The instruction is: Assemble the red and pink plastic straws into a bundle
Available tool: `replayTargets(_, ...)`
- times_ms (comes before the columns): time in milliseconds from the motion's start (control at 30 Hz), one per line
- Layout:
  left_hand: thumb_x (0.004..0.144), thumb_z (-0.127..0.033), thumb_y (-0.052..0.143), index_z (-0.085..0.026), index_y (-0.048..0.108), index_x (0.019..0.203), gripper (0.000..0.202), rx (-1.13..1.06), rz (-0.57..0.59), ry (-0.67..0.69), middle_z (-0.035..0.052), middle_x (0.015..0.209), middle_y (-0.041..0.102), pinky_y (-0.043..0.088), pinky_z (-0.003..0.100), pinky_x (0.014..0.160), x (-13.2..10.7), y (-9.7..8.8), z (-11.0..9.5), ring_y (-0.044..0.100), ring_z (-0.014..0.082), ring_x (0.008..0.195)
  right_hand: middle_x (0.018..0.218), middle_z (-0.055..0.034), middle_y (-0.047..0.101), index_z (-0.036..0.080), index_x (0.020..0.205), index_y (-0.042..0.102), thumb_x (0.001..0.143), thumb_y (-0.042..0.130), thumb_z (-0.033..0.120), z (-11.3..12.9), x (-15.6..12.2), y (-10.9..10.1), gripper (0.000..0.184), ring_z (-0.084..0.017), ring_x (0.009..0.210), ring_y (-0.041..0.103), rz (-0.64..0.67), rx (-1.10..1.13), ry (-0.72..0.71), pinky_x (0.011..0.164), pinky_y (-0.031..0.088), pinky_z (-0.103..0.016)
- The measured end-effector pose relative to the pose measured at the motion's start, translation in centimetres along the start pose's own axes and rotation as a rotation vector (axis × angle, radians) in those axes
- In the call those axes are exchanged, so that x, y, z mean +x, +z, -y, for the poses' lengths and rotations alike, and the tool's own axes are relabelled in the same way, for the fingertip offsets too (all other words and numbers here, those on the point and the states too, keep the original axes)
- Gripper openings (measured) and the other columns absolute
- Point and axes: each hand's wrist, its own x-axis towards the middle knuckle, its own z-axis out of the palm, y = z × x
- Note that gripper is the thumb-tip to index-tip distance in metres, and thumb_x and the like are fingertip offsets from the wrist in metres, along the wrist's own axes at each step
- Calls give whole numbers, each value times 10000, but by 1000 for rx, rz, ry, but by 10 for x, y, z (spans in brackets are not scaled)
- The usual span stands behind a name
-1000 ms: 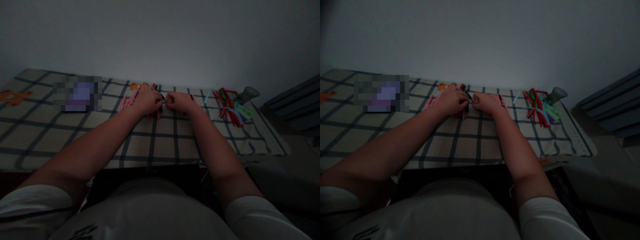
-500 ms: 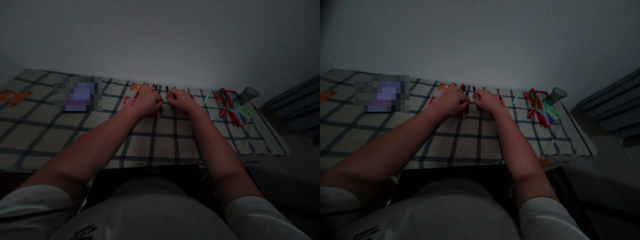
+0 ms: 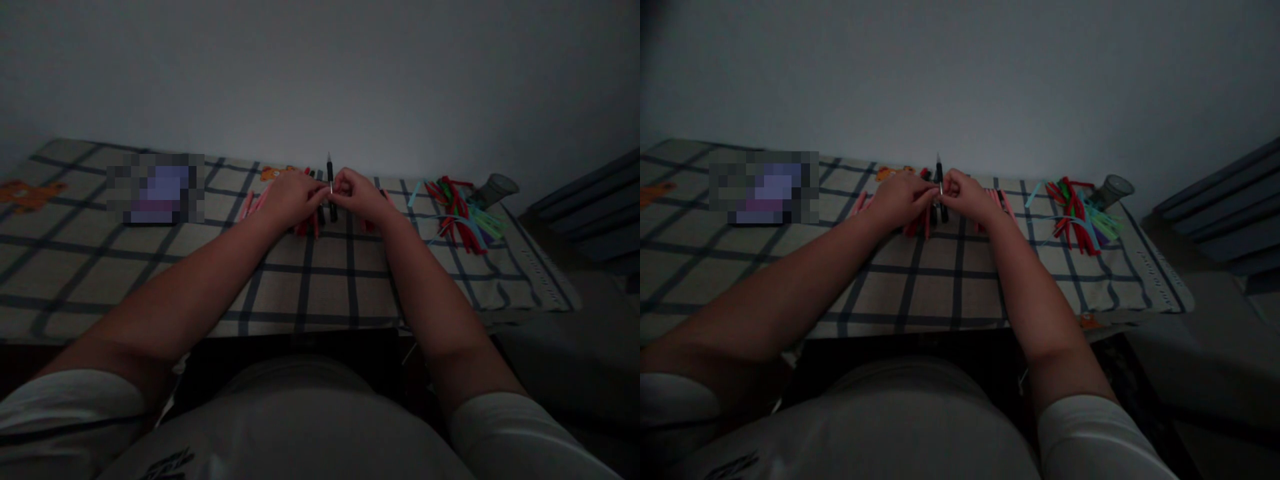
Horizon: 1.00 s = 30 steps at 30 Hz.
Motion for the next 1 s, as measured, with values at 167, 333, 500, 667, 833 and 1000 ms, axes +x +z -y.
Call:
replayTargets(167, 1225, -520, 497, -233, 929, 1299, 524, -6, -39, -12, 152, 1217, 884, 529, 473, 1052, -2, -5, -5, 753, 352, 1198, 829, 45, 529, 294, 896, 493, 910, 940, 263, -1, 3, 0, 448, -186, 845, 537, 54, 86, -22, 753, 463, -306)
replayTargets(333, 1194, -522, 557, -236, 933, 1196, 472, -71, -70, -4, 131, 1106, 862, 521, 469, 1016, -4, -5, -6, 735, 335, 1127, 803, 49, 515, 288, 847, 482, 891, 934, 276, -4, 4, -2, 455, -182, 823, 509, 58, 90, -43, 744, 436, -300)
replayTargets(500, 1146, -476, 629, -219, 894, 1152, 369, -122, -124, -56, 124, 1090, 839, 532, 453, 1004, -5, -9, -9, 733, 321, 1106, 850, 20, 660, 279, 896, 583, 883, 961, 363, -5, 2, 0, 388, -205, 860, 631, 81, 217, -27, 765, 504, -313)
replayTargets(667, 1156, -479, 641, -229, 847, 1193, 326, -161, -160, -132, 106, 1064, 842, 539, 416, 975, -7, -14, -14, 756, 295, 1063, 896, -12, 740, 261, 957, 689, 1003, 896, 634, 1, 0, -4, 429, -189, 851, 679, 32, 250, -81, 774, 569, -311)
replayTargets(833, 1135, -498, 692, -233, 839, 1235, 319, -169, -141, -139, 101, 1038, 860, 543, 401, 943, -7, -13, -13, 780, 296, 1033, 884, 2, 711, 288, 1004, 652, 1034, 717, 953, 3, 2, -7, 668, -163, 790, 658, -152, 267, -105, 733, 569, -290)
replayTargets(1000, 1123, -489, 699, -248, 858, 1209, 301, -146, -145, -121, 102, 1048, 865, 554, 414, 967, -6, -13, -12, 792, 312, 1072, 844, -2, 671, 289, 920, 630, 982, 678, 1042, 2, 3, -8, 757, -179, 790, 647, -231, 219, -110, 736, 573, -318)
